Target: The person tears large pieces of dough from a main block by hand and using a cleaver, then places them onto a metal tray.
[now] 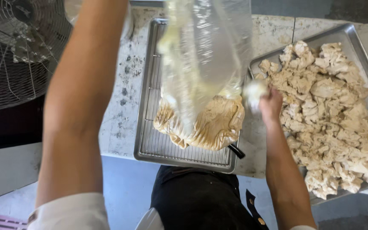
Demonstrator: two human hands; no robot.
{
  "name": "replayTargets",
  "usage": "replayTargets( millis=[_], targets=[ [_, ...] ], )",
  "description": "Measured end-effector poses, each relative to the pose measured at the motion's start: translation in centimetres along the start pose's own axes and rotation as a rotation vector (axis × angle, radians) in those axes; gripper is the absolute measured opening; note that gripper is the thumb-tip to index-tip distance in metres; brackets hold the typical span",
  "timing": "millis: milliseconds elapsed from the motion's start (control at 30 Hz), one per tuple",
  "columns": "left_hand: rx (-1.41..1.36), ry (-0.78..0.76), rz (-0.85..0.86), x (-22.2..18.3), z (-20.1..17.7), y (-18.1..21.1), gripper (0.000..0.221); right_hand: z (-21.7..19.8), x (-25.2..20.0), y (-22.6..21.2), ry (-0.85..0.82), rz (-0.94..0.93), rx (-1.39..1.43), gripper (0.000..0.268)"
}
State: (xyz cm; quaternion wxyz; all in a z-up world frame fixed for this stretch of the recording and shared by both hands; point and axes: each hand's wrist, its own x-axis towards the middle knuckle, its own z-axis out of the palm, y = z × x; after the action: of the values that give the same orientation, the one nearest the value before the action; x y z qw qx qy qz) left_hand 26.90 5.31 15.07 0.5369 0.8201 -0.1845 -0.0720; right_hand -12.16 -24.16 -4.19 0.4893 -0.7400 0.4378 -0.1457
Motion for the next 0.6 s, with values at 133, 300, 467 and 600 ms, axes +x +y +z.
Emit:
replayTargets(
  millis=[133, 300, 467, 600],
  targets=[
    [-0.116, -0.249, 0.041, 2.5, 10.2, -0.1, 0.037, -0.5, 3.3, -12.5, -0.184, -0.226, 0.724, 0.036],
    [-0.164, -0.500, 0.061, 4.1, 21.6, -0.3, 0.042, 2.9, 4.0, -20.7, -0.382, -0.408, 0.682, 0.067],
    [0.516, -0.879, -0.110, -6.5, 16.6, -3.6, 0.068, 8.1, 5.3, -14.8, -0.479, -0.257, -0.168, 0.063],
    [0.656, -0.718, -0.416, -15.6, 10.3, -3.5, 0.110, 8.0, 3.6, -7.5, -0.452, -0.311, -0.308, 0.059]
  ],
)
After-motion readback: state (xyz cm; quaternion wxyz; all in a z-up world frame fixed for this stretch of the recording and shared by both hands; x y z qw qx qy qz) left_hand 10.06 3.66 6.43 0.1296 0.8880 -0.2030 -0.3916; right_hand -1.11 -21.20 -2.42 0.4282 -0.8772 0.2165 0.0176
